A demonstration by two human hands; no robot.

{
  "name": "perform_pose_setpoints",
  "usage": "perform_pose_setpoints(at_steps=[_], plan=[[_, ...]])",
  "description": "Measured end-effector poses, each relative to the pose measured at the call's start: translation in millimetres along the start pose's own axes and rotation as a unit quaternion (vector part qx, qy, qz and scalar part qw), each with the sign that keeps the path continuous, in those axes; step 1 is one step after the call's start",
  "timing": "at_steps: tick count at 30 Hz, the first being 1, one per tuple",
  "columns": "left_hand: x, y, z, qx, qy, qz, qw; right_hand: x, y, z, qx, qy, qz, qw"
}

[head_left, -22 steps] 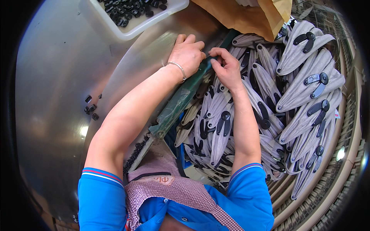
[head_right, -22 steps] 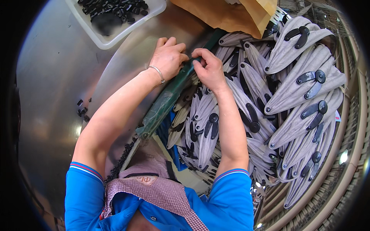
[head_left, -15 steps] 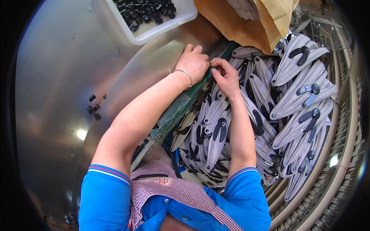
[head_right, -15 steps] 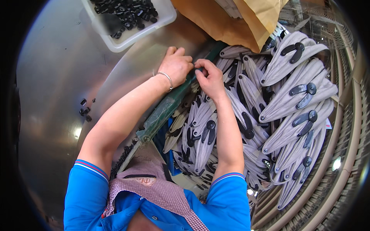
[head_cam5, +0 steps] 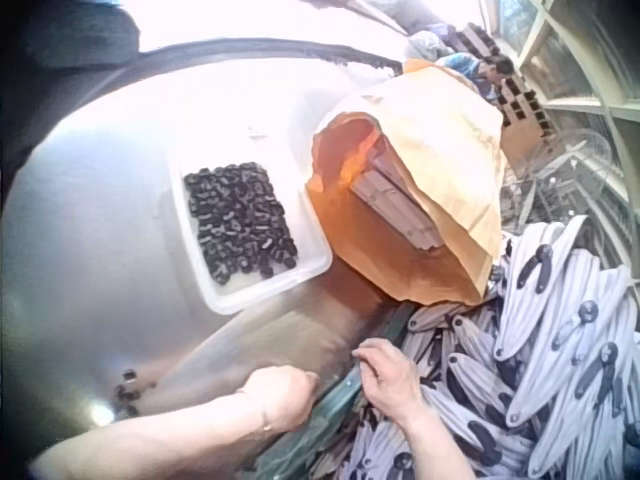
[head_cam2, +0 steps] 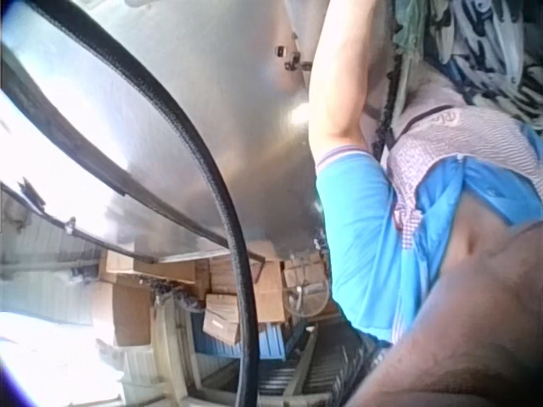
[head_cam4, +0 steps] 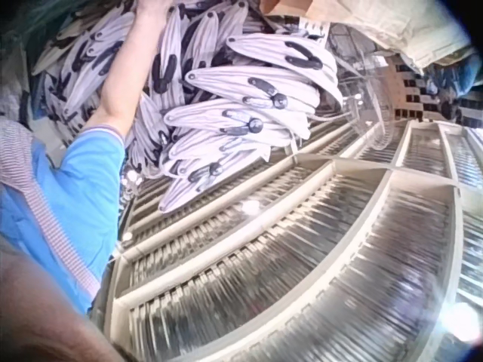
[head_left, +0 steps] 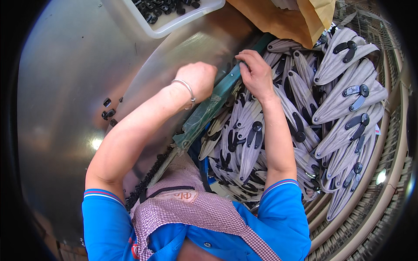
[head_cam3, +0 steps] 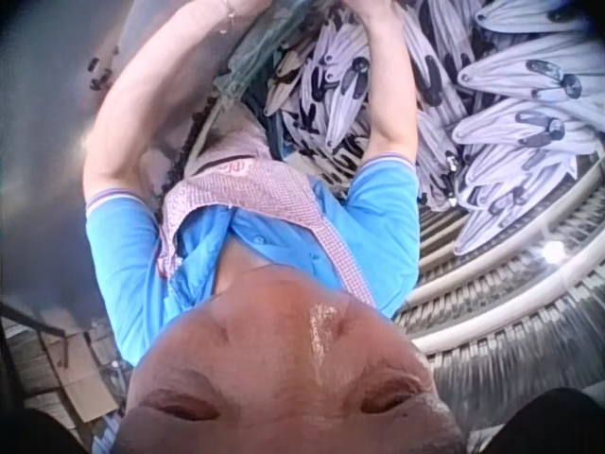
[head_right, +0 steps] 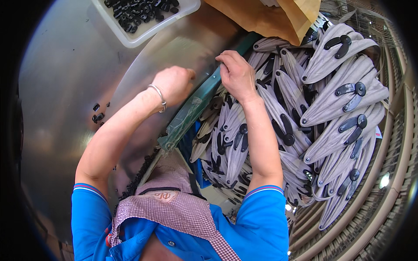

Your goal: The person moves a cardboard box, then works at a metal table sorting small black plastic parts. They pick up and inspect two cylindrical black components, walk around the room, and return to the table to continue sorting the small parts into a white tray.

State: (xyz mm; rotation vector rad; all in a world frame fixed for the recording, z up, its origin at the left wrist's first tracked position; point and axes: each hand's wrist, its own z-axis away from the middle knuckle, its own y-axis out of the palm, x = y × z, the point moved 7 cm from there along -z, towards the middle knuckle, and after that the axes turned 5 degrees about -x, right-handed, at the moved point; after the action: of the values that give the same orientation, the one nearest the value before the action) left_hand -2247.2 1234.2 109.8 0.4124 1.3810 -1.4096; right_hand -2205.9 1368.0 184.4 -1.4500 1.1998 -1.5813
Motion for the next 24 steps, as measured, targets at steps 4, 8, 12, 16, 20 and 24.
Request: perform_pose_setpoints(at_steps=[4,8,12,16,20,24], plan=[[0,33,6,0.124,-0.100,0.169,0.973,10,2,4,0.051,-0.015,0.003,0.999],[7,49,5,0.146,-0.199,0.317,0.916,23,23,15,0.213,0.006,0.074,0.974],[11,42,15,0.143,-0.252,0.472,0.833,33,36,16,0.337,0.003,0.137,0.932],[15,20,17,0.101,-0.179,0.424,0.882,31,30,18,0.317,-0.014,0.044,0.947],[2,12,6,0.161,-0.147,0.335,0.917,29,23,22,0.281,0.015,-0.029,0.959],[-6,25,-18,0.213,-0.113,0.251,0.938,20,25,27,0.261,0.026,-0.067,0.963]])
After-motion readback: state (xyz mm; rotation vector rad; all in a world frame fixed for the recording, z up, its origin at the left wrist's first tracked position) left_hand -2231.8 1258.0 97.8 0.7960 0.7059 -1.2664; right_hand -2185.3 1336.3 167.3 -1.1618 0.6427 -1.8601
